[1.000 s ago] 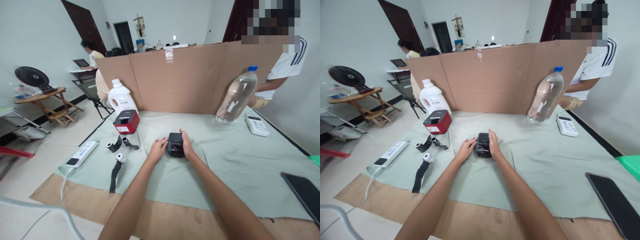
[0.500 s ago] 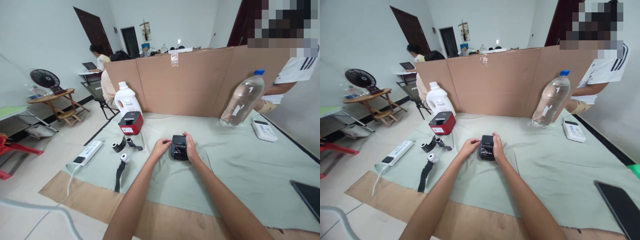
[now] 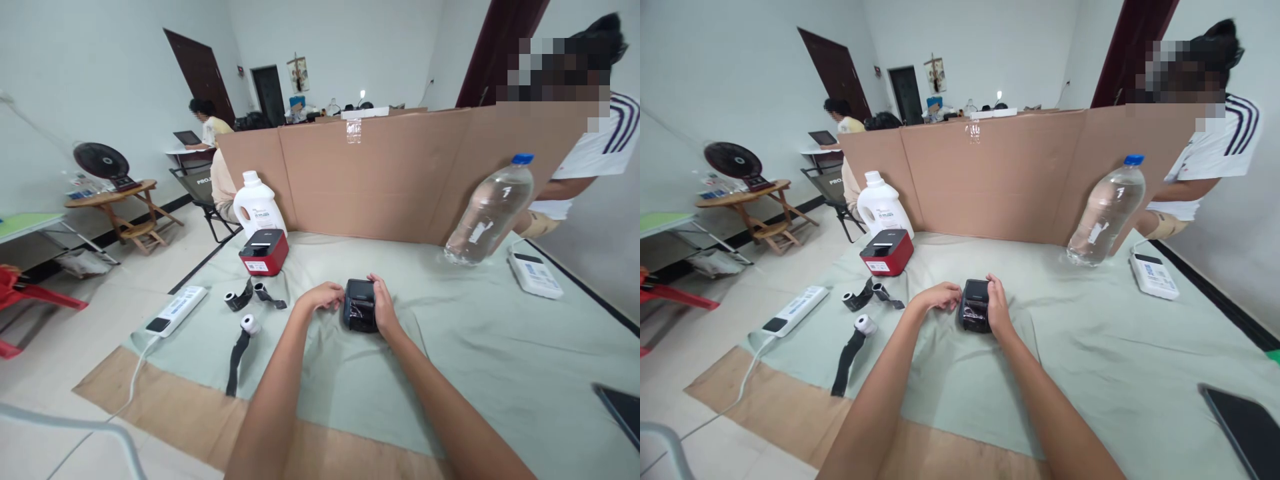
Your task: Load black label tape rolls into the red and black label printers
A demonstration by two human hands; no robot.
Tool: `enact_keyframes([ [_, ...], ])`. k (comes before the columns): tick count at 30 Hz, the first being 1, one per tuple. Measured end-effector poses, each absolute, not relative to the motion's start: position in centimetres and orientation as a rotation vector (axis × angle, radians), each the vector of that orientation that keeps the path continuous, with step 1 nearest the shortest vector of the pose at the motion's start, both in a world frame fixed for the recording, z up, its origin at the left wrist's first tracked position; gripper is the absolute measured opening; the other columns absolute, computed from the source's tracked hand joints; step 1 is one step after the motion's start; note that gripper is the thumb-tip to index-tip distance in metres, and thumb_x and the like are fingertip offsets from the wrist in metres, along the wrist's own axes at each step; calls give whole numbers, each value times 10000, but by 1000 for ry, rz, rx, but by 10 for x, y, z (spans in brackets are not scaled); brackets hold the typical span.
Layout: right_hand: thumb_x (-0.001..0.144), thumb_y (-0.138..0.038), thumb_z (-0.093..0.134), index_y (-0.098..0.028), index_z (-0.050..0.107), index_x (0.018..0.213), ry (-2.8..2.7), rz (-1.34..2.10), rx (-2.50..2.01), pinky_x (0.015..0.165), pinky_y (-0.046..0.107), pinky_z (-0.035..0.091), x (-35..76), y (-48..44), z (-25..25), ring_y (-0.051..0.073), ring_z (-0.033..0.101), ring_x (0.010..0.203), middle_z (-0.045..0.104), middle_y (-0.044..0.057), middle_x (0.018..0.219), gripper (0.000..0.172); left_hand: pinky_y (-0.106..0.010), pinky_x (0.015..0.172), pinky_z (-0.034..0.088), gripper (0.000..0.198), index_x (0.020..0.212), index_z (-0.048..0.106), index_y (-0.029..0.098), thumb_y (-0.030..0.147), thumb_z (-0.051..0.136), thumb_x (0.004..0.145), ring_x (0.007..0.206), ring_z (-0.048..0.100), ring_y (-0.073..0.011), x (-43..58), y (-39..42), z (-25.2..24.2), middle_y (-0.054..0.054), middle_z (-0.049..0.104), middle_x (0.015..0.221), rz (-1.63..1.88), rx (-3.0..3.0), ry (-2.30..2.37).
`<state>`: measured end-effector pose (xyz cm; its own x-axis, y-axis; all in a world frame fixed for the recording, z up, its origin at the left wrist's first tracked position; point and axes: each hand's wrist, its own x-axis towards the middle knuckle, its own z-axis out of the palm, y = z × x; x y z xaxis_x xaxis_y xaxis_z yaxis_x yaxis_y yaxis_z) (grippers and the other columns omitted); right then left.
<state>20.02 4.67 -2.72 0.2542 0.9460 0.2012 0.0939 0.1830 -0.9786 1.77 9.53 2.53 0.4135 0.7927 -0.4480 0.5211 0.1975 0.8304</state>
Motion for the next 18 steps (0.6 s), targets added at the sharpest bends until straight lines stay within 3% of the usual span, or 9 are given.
enact_keyframes([
  [9,957,-667,351,-210,581,1305,-1143,828,-1240,1175,433,352,200,46,-25,258,515,1332,598,123,1393,618,-162,384,207,194,668,471,190,242,540,842,355,310,-50,24,91,19,75,419,444,316,1408,1242],
  [18,951,-659,373,-218,580,1285,-1123,840,-1228,1176,433,334,201,47,-27,255,498,1343,594,116,1397,591,-157,365,185,180,706,466,192,247,503,874,344,291,-49,22,94,13,80,403,451,300,1385,1207],
])
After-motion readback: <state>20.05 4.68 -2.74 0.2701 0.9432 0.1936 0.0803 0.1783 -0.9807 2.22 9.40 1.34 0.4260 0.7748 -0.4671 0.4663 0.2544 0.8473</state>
